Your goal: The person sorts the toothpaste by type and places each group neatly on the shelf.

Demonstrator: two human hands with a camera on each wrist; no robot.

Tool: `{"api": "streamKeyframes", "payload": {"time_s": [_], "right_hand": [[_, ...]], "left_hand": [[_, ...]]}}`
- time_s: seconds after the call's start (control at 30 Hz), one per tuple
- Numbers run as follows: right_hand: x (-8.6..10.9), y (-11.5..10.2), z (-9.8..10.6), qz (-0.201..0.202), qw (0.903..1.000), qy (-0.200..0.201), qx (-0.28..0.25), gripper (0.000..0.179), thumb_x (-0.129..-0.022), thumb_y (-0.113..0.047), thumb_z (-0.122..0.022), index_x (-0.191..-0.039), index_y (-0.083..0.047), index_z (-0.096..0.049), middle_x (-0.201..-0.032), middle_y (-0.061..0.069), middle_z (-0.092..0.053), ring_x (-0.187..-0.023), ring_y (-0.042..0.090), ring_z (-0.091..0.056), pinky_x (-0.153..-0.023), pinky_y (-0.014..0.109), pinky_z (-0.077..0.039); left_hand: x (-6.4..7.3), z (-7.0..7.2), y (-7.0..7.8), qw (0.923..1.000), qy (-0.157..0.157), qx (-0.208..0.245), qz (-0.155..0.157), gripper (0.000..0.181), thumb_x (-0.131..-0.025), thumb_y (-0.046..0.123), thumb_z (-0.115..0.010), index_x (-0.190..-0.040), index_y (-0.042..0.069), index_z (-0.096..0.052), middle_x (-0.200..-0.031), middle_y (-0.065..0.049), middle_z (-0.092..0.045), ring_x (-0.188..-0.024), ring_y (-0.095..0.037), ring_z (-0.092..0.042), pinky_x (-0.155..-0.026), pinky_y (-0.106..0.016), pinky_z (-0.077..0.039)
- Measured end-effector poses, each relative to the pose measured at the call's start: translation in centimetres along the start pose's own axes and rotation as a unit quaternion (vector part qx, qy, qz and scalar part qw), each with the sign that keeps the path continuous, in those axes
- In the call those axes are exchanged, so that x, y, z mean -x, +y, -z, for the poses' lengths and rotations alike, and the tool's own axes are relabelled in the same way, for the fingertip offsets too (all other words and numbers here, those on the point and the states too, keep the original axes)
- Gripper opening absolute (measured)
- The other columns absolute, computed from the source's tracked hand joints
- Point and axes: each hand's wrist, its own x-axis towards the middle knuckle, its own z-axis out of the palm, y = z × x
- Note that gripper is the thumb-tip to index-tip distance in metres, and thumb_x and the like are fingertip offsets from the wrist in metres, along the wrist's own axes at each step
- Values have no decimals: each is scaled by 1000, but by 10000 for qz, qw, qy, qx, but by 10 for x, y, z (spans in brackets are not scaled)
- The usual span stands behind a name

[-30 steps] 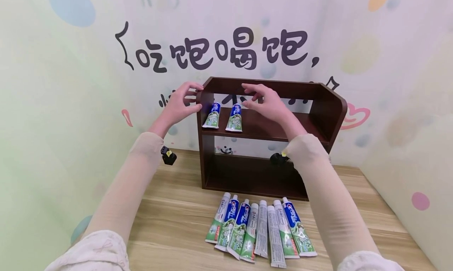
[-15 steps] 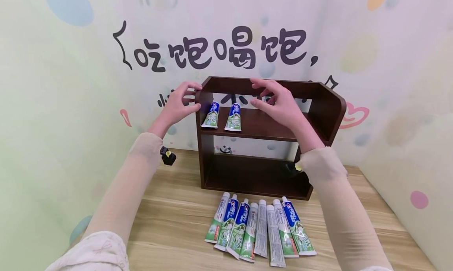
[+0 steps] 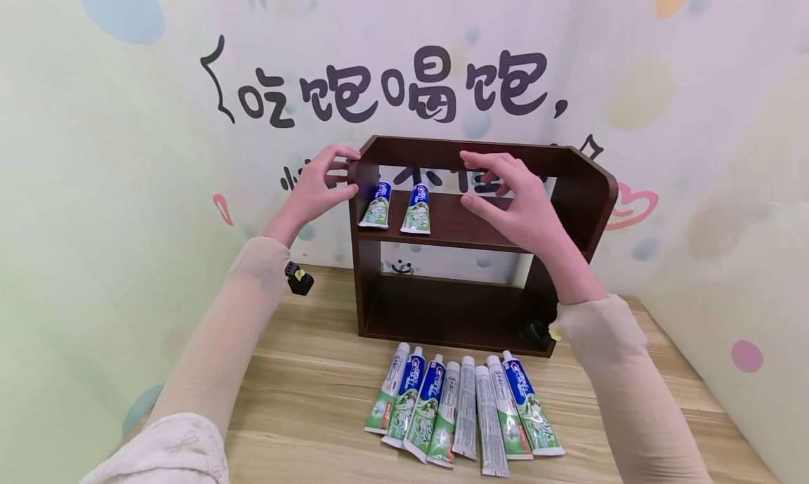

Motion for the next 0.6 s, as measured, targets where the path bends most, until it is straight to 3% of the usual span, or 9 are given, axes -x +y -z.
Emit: {"api": "streamKeyframes", "payload": {"time_s": [0.17, 0.6], "right_hand": [[15, -3, 2, 122, 9997, 166, 118, 58, -86, -20, -76, -141, -25, -56, -135, 4, -61, -107, 11, -51, -81, 21, -44], [58, 4, -1, 253, 9983, 451, 267, 58, -83, -12, -78, -137, -18, -59, -130, 7, -64, -108, 18, -53, -82, 15, -43]], "left_hand": [[0, 0, -1, 10000, 16, 16, -21, 43, -87, -4, -64, -128, -5, -51, -141, -22, -50, -123, -41, -57, -106, -55, -49], [-1, -1, -3, 10000, 34, 44, 44, 44, -87, -4, -64, -129, -4, -50, -142, -21, -50, -124, -41, -56, -106, -55, -48]]}}
